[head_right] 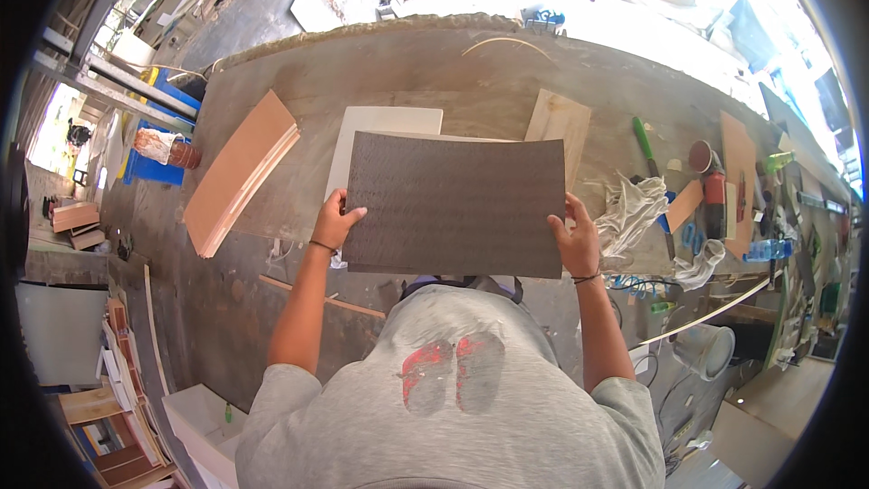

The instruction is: The person picks up a stack of boards, places them on a workbench, and applies glue to the surface of two boards using a putty knife. The person then sets the boards aside and applies glue to a white board.

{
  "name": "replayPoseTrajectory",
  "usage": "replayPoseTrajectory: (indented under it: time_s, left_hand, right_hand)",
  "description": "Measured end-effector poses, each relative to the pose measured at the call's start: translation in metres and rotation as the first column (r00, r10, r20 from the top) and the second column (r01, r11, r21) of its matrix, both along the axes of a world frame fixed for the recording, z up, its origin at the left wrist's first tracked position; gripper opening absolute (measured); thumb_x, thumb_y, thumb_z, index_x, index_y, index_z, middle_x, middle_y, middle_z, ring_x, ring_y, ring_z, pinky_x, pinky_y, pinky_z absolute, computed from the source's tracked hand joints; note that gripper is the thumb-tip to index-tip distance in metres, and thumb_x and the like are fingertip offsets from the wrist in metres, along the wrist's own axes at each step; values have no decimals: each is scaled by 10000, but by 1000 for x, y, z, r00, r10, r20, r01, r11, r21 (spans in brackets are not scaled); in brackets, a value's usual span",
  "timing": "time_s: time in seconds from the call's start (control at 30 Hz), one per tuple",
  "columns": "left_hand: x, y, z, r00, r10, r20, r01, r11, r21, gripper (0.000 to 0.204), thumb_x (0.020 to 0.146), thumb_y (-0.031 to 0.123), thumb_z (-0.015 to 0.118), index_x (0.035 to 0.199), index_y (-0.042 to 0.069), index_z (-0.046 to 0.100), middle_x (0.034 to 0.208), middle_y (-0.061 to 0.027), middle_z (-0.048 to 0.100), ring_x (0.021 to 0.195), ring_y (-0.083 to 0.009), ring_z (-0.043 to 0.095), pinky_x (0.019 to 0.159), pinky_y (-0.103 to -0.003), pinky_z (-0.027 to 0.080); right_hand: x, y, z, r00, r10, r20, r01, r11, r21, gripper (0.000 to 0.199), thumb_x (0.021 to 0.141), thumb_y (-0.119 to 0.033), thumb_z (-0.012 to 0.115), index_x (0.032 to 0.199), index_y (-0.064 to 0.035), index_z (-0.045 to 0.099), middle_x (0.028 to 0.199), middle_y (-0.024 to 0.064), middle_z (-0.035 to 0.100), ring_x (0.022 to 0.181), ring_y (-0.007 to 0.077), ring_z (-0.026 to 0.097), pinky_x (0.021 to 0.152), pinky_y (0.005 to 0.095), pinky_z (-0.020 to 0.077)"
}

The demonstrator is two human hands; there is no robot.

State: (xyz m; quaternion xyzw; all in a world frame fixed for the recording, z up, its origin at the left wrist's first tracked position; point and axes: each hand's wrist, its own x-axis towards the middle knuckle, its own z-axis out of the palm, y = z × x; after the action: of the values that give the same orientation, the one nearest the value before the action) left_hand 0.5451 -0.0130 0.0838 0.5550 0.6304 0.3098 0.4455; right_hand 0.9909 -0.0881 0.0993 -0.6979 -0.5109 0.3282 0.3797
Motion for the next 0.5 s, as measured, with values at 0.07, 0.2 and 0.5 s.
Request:
replayPoseTrajectory:
  time_s: [0.07,0.2,0.5]
  left_hand:
    - [-3,-7,-10,995,-18,93,22,999,-37,339,761,75,697,1038,-5,519,856,-72,610,773,-166,567,749,-297,471]
    - [-7,-20,-24,989,-24,-144,25,1000,10,534,754,90,715,1216,-22,471,1063,-156,583,990,-259,575,878,-351,467]
    - [28,-34,-29,802,253,-541,-166,964,206,585,807,310,685,1251,-27,507,1208,-234,500,1107,-395,499,957,-455,416]
  right_hand:
    - [6,-2,1,997,44,64,-43,999,-30,534,799,-147,691,1293,-64,505,1094,150,646,998,259,625,846,366,486]
    - [8,-11,-5,997,56,61,-52,996,-67,558,752,-63,686,1280,-41,506,1094,173,637,1007,288,616,873,377,478]
    - [-6,-7,-5,987,-12,162,12,1000,2,552,757,-42,667,1283,-20,500,1105,161,604,934,267,594,846,353,477]
